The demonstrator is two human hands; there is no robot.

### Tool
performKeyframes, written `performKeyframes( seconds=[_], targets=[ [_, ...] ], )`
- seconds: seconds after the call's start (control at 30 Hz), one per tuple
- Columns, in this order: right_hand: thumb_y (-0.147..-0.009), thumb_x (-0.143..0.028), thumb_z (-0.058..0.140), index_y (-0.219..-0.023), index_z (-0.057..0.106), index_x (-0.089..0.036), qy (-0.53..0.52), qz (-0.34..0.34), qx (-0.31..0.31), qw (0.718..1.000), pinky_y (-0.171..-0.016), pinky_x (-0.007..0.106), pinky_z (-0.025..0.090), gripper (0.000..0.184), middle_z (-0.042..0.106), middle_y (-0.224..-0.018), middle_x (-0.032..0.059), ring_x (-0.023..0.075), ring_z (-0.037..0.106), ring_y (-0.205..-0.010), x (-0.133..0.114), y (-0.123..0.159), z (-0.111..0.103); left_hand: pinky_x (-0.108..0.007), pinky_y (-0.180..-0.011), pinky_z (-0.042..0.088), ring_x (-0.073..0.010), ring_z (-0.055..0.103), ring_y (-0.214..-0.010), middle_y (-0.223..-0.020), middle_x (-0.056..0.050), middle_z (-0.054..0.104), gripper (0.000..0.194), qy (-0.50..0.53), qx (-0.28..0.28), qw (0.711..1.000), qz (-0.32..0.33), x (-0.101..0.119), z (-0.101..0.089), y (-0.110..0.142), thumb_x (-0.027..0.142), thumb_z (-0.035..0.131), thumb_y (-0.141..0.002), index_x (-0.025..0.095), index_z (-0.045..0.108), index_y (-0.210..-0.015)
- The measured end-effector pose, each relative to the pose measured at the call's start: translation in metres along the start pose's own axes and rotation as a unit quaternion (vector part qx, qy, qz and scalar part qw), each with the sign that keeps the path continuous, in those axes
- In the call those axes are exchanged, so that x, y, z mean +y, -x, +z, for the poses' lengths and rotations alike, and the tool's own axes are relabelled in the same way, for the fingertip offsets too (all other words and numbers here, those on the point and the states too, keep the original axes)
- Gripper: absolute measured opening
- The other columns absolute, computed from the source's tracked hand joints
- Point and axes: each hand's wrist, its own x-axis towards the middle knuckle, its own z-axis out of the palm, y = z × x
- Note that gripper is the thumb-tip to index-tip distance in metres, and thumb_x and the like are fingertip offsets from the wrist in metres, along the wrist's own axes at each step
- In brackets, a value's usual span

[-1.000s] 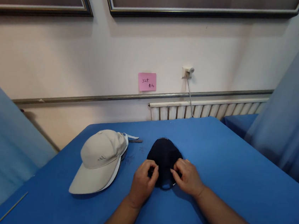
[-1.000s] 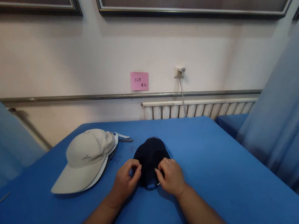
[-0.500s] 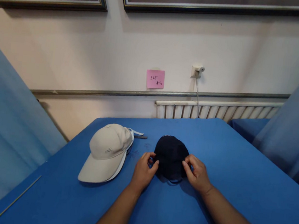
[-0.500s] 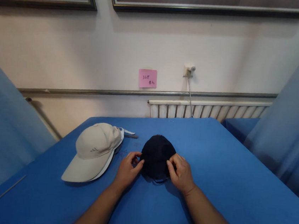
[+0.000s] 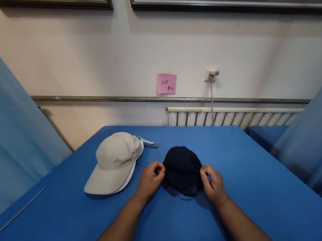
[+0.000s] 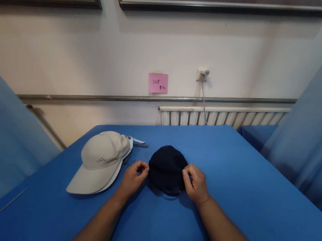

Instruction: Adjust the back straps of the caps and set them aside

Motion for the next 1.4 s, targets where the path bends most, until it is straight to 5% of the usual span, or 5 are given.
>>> performKeyframes(
  seconds=[0.17, 0.47, 0.87, 1.23, 1.4],
  targets=[
    [-0.093, -0.024, 0.043, -0.072, 0.049, -0.022, 0.013, -0.001, -0.058, 0.998, -0.061, 0.029, 0.041, 0.022, 0.050, -0.065, 0.0001, 0.0143, 0.049, -0.060, -0.005, 0.001, 0.005, -0.025, -0.065, 0.043, -0.0134, 0.055, -0.067, -0.072, 0.000, 0.060, 0.010, 0.006, -0.092, 0.995, 0.034, 0.005, 0.004, 0.005, 0.018, 0.051, -0.078, 0.018, 0.060, -0.074],
    [-0.090, -0.022, 0.051, -0.104, 0.058, -0.022, 0.006, -0.012, 0.043, 0.999, -0.070, 0.032, 0.050, 0.016, 0.063, -0.093, 0.0070, 0.0162, 0.059, -0.072, -0.019, -0.009, 0.007, -0.026, -0.067, 0.043, -0.0144, 0.054, -0.069, -0.072, 0.001, 0.058, 0.007, 0.000, -0.084, 0.996, 0.035, 0.001, -0.001, 0.003, 0.012, 0.049, -0.071, 0.018, 0.054, -0.070],
    [-0.084, -0.021, 0.055, -0.092, 0.061, -0.021, 0.142, -0.044, -0.159, 0.976, -0.074, 0.035, 0.046, 0.009, 0.065, -0.083, 0.0038, 0.0184, 0.059, -0.078, -0.035, -0.053, -0.002, -0.027, -0.069, 0.044, -0.0153, 0.056, -0.071, -0.072, 0.000, 0.060, 0.007, -0.004, -0.073, 0.997, 0.037, 0.003, 0.001, 0.003, 0.014, 0.051, -0.070, 0.018, 0.055, -0.068],
    [-0.086, -0.025, 0.052, -0.093, 0.059, -0.022, 0.033, 0.059, -0.060, 0.996, -0.067, 0.030, 0.048, 0.010, 0.065, -0.077, 0.0017, 0.0155, 0.060, -0.067, -0.041, -0.053, -0.006, -0.028, -0.072, 0.046, -0.0148, 0.058, -0.073, -0.075, -0.001, 0.061, 0.009, 0.044, -0.076, 0.995, 0.045, 0.002, 0.004, 0.003, 0.012, 0.050, -0.071, 0.018, 0.057, -0.068],
    [-0.087, -0.032, 0.053, -0.096, 0.059, -0.019, -0.036, 0.142, 0.166, 0.975, -0.071, 0.032, 0.050, 0.017, 0.066, -0.089, 0.0074, 0.0184, 0.062, -0.078, -0.009, -0.025, 0.000, -0.028, -0.074, 0.047, -0.0155, 0.058, -0.077, -0.081, -0.002, 0.062, 0.010, 0.034, -0.061, 0.995, 0.067, 0.004, -0.001, 0.004, 0.016, 0.050, -0.078, 0.018, 0.058, -0.074]
  ],
)
